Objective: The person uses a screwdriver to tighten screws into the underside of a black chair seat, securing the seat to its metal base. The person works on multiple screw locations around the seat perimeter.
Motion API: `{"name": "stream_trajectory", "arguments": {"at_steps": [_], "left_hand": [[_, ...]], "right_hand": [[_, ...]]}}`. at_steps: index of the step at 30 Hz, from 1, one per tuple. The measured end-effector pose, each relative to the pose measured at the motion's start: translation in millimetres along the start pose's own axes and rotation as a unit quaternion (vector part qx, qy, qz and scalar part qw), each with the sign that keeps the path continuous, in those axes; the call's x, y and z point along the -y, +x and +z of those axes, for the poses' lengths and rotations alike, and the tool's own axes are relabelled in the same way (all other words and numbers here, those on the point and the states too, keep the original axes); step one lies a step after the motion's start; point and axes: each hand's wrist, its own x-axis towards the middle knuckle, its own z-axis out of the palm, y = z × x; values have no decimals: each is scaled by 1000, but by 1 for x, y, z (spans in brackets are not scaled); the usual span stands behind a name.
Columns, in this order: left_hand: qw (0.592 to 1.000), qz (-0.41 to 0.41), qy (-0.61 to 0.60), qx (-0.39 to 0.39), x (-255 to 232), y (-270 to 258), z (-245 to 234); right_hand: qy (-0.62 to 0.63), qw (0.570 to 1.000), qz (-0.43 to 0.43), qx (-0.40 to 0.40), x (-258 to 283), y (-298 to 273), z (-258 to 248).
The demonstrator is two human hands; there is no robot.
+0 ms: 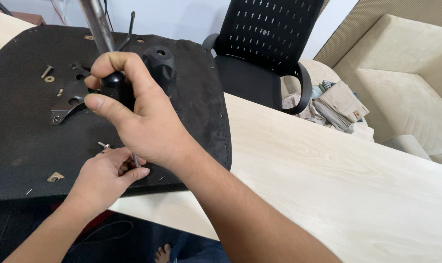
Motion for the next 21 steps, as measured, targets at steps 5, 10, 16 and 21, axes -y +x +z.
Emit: {"name": "stream_trajectory", "arguments": {"at_steps": [5, 10, 16, 21], "left_hand": [[999, 21, 15, -28, -1, -4, 5], [998, 50, -2, -42, 3, -6, 5], [998, 50, 33, -28, 3, -6, 6], [996, 65, 27, -57, 6, -4, 10]], "right_hand": [[-21, 1000, 5, -3, 7, -1, 0], [-37, 999, 34, -14, 13, -3, 2], [-62, 997, 42, 5, 14, -2, 5], [-144, 989, -11, 6, 12, -1, 2]]}}
